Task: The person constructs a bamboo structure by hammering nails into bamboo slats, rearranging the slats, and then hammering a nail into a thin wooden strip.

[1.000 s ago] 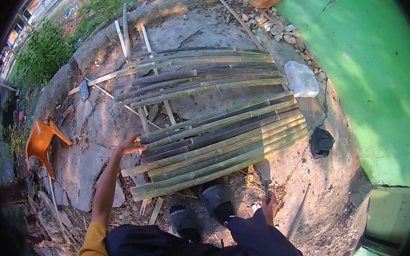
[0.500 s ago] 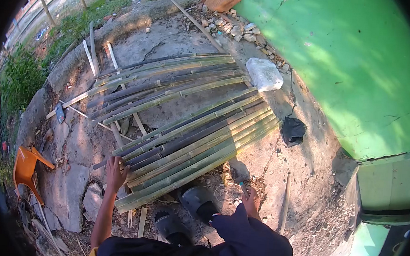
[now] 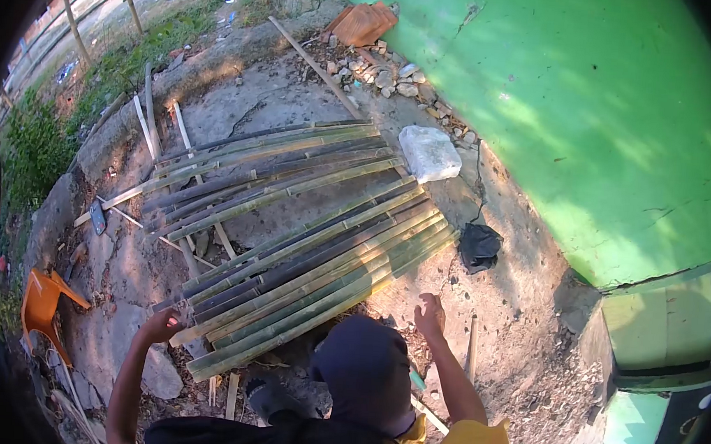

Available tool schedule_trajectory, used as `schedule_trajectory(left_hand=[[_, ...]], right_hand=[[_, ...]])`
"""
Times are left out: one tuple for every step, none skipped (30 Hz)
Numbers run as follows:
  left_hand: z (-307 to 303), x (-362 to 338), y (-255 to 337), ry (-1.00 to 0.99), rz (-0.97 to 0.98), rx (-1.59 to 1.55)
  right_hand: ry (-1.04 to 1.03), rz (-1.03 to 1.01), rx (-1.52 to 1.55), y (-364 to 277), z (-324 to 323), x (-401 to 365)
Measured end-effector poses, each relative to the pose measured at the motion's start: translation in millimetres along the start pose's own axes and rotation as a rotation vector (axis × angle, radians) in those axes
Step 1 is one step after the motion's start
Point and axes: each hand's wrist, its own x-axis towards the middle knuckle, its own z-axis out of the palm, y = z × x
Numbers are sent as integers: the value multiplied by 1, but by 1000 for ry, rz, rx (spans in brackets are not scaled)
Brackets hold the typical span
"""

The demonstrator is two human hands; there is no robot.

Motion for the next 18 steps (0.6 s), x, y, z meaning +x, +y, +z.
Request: schedule_trajectory(left_hand=[[-1, -1, -7, -29, -52, 44], [1, -5, -13, -59, -116, 87], [2, -6, -11, -80, -214, 53], [7, -6, -6, -108, -314, 12], [15, -6, -5, -83, -342, 48], [32, -5, -10, -23, -363, 34], [48, 0, -16, 46, -380, 28], [68, 6, -17, 104, -423, 17], [86, 5, -14, 156, -465, 10], [96, 0, 4, 184, -509, 56], [105, -4, 27, 211, -564, 100], [119, -9, 39, 278, -551, 146], [131, -16, 48, 342, -540, 198], [136, -25, 59, 366, -503, 185], [137, -31, 65, 391, -454, 176], [137, -36, 62, 390, -487, 173], [137, -39, 57, 381, -405, 275], [135, -42, 51, 366, -320, 376]], right_hand=[[32, -17, -28, 6, -4, 32], [98, -72, -70, 20, -2, 66], [30, 44, -2, 28, -4, 101], [76, -24, -96, 42, -4, 135], [138, -104, -232, 47, -7, 167], [96, 22, -239, 59, -6, 198], [57, 59, -233, 73, -5, 226], [42, 145, -235, 77, -6, 246], [-10, 172, -265, 95, -3, 263], [-66, 190, -294, 116, 1, 280], [-85, 175, -338, 134, 6, 291], [-54, 92, -284, 178, 25, 305], [-155, 82, -252, 168, 19, 308], [-99, 59, -348, 178, 26, 308], [-56, 50, -342, 189, 31, 308], [-56, 39, -319, 180, 29, 302], [-51, 33, -298, 170, 22, 296], [-71, 20, -290, 166, 24, 291]])
